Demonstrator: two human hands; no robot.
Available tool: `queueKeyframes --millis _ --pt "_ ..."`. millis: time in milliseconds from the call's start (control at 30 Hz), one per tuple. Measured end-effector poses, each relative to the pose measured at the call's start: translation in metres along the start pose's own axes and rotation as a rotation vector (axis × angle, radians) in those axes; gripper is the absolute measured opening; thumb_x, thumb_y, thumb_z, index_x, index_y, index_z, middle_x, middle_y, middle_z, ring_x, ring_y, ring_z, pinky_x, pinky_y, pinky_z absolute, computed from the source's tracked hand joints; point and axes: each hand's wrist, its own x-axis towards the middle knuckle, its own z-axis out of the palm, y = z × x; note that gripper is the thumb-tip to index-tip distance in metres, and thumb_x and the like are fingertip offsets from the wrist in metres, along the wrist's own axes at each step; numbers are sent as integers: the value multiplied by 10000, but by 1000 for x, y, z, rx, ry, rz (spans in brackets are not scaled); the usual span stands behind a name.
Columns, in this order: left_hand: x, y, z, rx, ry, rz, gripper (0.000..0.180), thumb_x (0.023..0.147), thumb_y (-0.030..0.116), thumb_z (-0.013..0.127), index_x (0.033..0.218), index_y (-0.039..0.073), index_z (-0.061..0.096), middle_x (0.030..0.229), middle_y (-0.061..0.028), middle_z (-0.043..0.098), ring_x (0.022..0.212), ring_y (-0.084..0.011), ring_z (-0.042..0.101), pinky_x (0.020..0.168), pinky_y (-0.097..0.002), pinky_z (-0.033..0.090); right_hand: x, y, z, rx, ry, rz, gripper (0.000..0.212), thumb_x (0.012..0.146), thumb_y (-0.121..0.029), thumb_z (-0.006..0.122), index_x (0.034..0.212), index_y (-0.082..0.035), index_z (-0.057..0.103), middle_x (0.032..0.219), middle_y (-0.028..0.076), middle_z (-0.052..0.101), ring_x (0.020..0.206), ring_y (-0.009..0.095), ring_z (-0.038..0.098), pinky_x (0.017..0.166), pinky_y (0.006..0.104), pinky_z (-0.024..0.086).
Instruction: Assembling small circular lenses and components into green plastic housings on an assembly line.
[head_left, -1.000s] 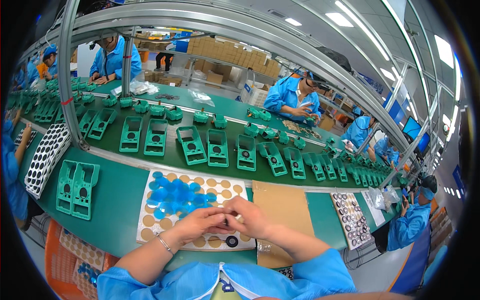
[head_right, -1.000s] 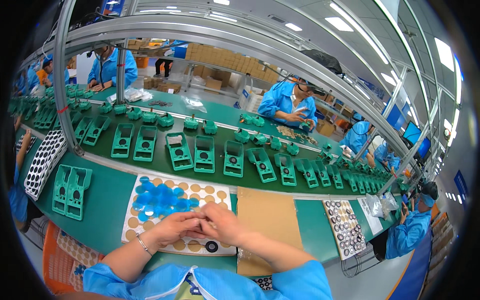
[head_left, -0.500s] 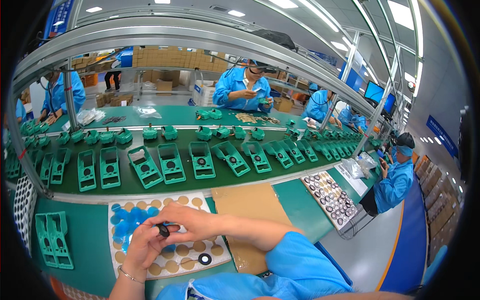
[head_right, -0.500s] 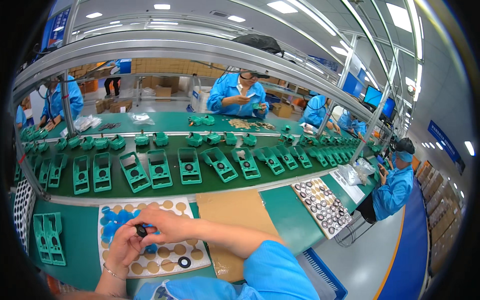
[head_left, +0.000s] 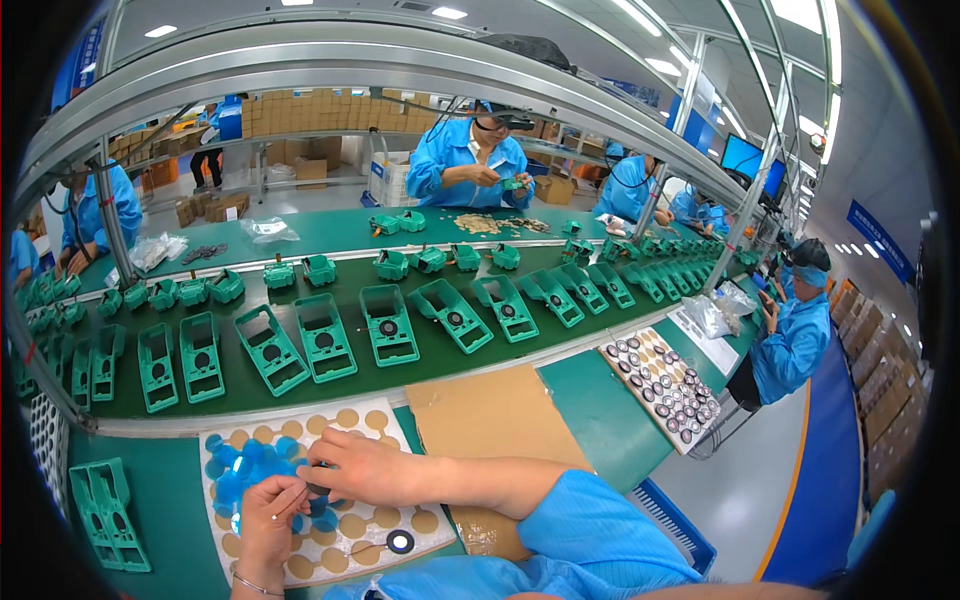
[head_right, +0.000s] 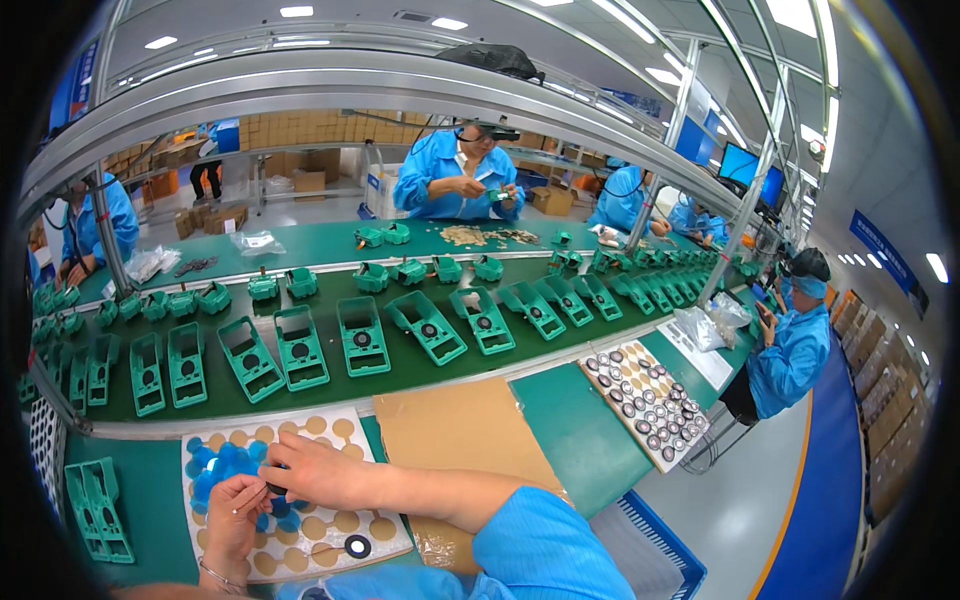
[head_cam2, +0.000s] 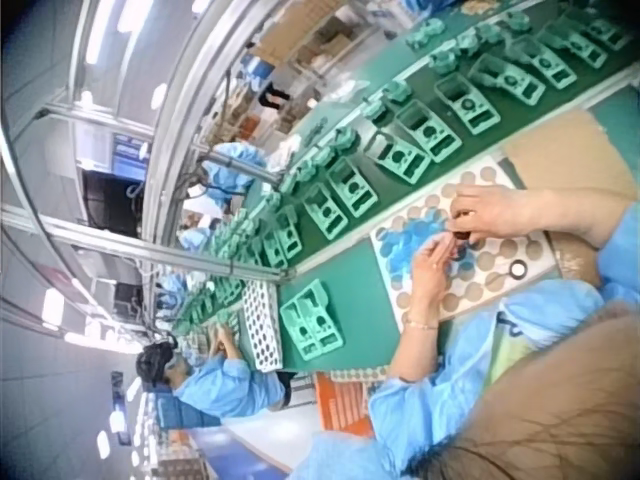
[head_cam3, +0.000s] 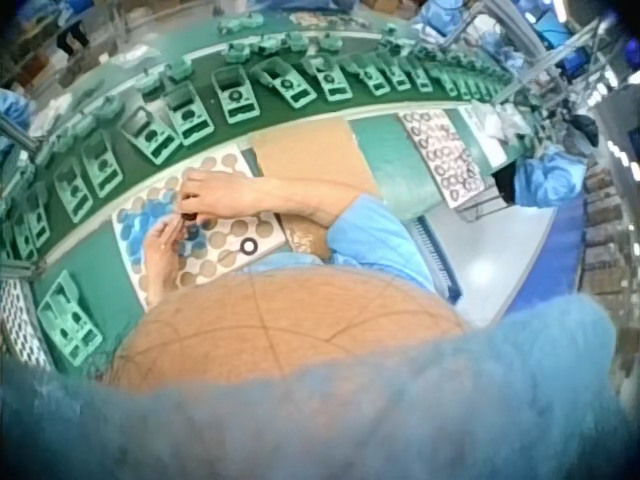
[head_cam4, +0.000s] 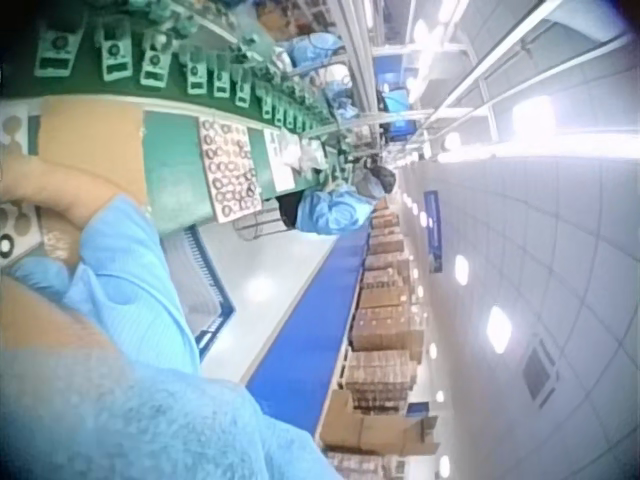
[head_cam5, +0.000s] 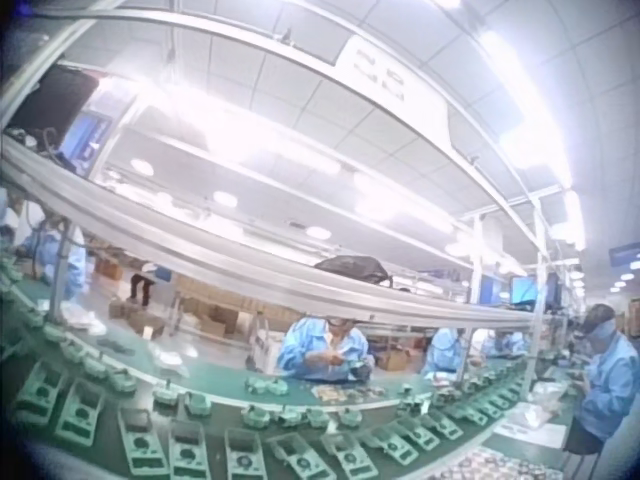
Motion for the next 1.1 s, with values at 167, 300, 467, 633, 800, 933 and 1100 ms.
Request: queueKeyframes --millis 167,300,467,633,800,933,1100 --pt "2 -2 -3 63 -77 7 98 836 73 585 856 -18 611 767 -80 621 657 -117 543 606 -221 431 0 3 1 7 -29 44 481 680 -121 691 1132 -90 531 990 101 514 932 287 494 795 377 443" --pt "5 0 -5 9 -75 -62 121 849 98 581 887 -12 613 814 -72 626 696 -107 546 640 -223 430 1 8 0 199 -24 104 459 707 -141 690 1140 -93 546 1018 103 532 945 290 515 802 367 446" --pt "-4 10 -10 24 -87 -26 147 850 123 590 910 -8 618 831 -46 626 723 -92 534 660 -218 427 9 7 4 385 -42 173 457 736 -151 680 1164 -81 536 1022 106 532 930 267 518 785 342 447" --pt "-6 11 -14 100 -130 -50 162 832 129 617 923 -4 626 828 -27 616 728 -78 517 668 -211 420 11 2 3 270 -36 184 448 741 -151 673 1160 -77 535 1012 105 527 925 276 513 786 347 444" --pt "-2 5 -21 93 -136 -51 147 826 118 625 909 -3 629 826 -20 615 730 -70 513 665 -202 412 17 -7 2 142 -59 179 427 716 -113 688 1120 -66 560 1032 118 524 938 286 530 781 352 464" --pt "-2 9 -19 67 -137 -85 131 823 109 626 896 0 630 824 -20 616 724 -64 509 666 -197 410 16 -8 3 76 -52 153 434 709 -119 691 1119 -68 558 1023 121 518 915 293 525 765 360 462" --pt "-1 7 -23 108 -137 -68 124 836 109 615 892 -1 620 810 -1 600 728 -54 506 667 -199 413 17 -10 5 53 -59 135 441 713 -125 692 1128 -69 552 1022 121 519 900 291 527 760 359 462"
